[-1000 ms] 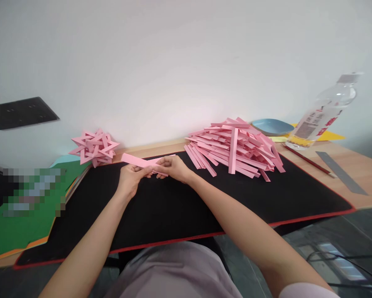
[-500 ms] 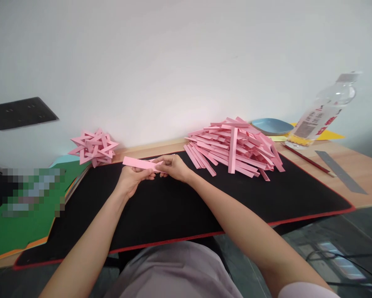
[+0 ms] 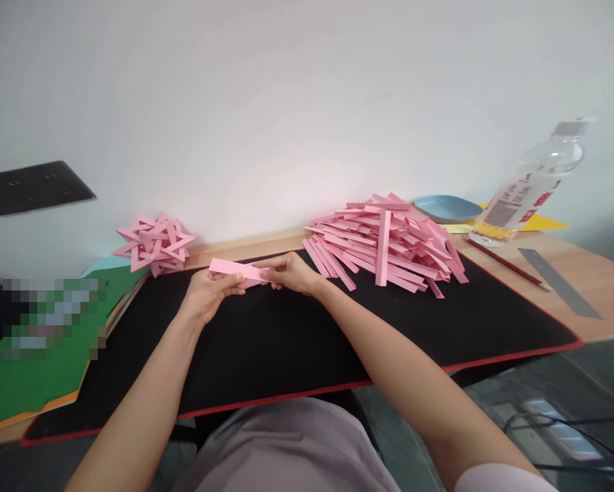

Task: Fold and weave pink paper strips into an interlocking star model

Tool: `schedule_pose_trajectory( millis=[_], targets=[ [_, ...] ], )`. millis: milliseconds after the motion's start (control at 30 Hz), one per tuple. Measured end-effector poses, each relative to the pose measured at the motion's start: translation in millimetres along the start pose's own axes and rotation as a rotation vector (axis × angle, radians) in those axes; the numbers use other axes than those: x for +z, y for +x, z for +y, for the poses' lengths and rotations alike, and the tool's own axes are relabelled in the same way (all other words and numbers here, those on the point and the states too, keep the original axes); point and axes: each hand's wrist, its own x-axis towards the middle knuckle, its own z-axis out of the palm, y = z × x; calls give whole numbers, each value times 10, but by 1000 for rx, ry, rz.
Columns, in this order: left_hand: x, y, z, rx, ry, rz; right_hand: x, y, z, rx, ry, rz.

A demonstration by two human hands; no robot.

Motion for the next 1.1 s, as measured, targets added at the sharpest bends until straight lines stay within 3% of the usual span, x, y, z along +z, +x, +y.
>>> schedule_pose_trajectory(
  millis=[133,600,933,1000,1100],
  targets=[
    [-31,16,2,25,-20,9,-57,-22,-39,22,-48,-1],
    [-132,108,21,86,-129,202,-140,-24,-29,17,-73,-13],
    [-206,176,57,230,-288,477,-227,28,116,36,-73,26],
    [-200,170,37,170,-281,456,-234,31,133,43,-45,75],
    [-105,104,-13,37,-171,270,-211,29,123,49,-6,118]
  ],
)
